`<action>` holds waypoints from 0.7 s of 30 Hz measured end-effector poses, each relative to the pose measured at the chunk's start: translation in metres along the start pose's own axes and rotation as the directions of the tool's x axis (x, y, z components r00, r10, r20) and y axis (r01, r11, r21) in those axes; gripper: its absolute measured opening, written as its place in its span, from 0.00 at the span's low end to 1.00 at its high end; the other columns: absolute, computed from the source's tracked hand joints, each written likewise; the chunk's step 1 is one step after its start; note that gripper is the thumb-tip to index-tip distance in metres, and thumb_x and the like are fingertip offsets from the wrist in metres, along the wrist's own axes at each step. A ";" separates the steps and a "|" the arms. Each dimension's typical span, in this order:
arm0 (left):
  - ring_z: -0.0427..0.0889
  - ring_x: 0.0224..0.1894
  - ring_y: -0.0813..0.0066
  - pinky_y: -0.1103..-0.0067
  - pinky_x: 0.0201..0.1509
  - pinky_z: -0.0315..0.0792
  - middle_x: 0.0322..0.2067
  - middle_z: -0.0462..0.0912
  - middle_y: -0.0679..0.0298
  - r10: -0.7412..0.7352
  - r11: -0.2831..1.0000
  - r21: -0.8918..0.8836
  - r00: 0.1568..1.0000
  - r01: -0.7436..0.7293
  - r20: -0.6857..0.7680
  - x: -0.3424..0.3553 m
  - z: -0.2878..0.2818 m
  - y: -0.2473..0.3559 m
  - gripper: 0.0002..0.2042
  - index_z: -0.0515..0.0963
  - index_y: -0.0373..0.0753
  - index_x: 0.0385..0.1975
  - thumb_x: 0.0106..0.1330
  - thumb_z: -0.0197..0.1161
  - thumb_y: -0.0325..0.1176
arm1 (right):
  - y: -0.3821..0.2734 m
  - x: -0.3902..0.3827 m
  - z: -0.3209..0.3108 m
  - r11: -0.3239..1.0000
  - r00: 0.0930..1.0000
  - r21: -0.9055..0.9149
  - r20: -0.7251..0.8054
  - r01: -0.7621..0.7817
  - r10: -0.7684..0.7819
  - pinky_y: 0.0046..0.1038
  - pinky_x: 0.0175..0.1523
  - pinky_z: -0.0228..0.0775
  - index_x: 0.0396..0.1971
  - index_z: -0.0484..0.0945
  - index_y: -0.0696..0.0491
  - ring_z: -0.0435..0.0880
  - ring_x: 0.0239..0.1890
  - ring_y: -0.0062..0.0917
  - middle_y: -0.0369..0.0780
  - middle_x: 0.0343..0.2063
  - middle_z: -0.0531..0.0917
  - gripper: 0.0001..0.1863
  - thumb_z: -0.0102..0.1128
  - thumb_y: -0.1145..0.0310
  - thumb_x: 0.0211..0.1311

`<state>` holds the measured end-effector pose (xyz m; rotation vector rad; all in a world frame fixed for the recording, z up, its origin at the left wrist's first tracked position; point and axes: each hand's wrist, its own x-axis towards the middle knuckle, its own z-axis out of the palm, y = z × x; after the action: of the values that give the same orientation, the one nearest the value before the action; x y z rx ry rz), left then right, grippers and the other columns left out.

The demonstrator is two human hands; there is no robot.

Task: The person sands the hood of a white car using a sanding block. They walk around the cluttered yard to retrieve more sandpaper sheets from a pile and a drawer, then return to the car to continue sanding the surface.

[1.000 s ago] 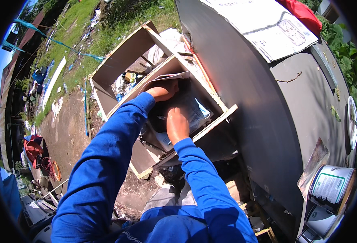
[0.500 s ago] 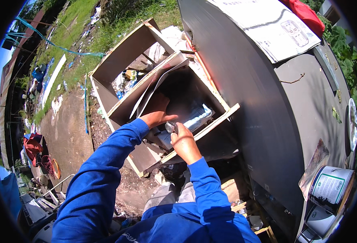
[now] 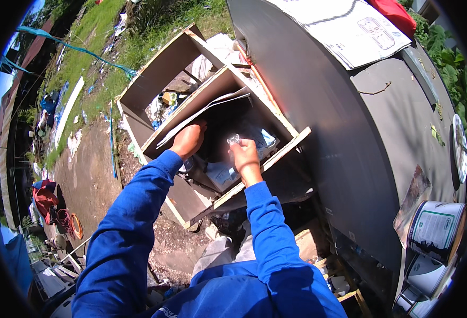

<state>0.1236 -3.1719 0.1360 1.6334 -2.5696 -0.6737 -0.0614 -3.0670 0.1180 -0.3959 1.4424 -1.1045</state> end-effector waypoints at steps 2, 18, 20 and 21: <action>0.81 0.38 0.39 0.57 0.40 0.74 0.31 0.81 0.40 0.028 0.999 -0.015 0.999 -0.029 -0.043 -0.002 -0.001 0.008 0.08 0.80 0.35 0.36 0.69 0.54 0.30 | 0.021 0.023 0.013 0.999 0.999 -0.014 -0.004 0.033 -0.033 0.26 0.43 0.75 0.47 0.72 0.64 0.84 0.37 0.24 0.45 0.36 0.85 0.17 0.63 0.68 0.65; 0.85 0.39 0.46 0.62 0.43 0.77 0.35 0.85 0.43 0.043 0.948 0.265 0.894 -0.177 0.445 -0.014 0.001 0.001 0.12 0.84 0.30 0.36 0.63 0.55 0.30 | 0.013 -0.018 0.054 0.207 0.964 -0.946 0.263 0.251 0.033 0.43 0.52 0.78 0.36 0.87 0.56 0.85 0.46 0.49 0.53 0.40 0.86 0.13 0.57 0.67 0.60; 0.85 0.39 0.47 0.62 0.43 0.77 0.36 0.86 0.44 0.019 0.952 0.217 0.754 -0.214 0.657 -0.020 0.013 -0.028 0.13 0.85 0.29 0.35 0.59 0.55 0.28 | 0.036 -0.017 0.069 0.179 0.962 -0.953 0.263 0.246 0.076 0.42 0.52 0.79 0.38 0.88 0.56 0.86 0.46 0.49 0.53 0.41 0.86 0.14 0.58 0.64 0.61; 0.85 0.41 0.46 0.61 0.44 0.77 0.38 0.86 0.44 -0.037 0.982 0.165 0.769 -0.089 0.638 -0.021 0.003 -0.007 0.13 0.86 0.29 0.34 0.58 0.55 0.28 | 0.048 -0.005 0.063 0.163 0.977 -0.965 0.213 0.205 0.033 0.43 0.52 0.79 0.37 0.88 0.57 0.86 0.46 0.49 0.53 0.41 0.86 0.14 0.58 0.64 0.61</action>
<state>0.1387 -3.1555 0.1349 1.6192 -3.1972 -1.2084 0.0137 -3.0638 0.0928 -1.5209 1.8252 0.0563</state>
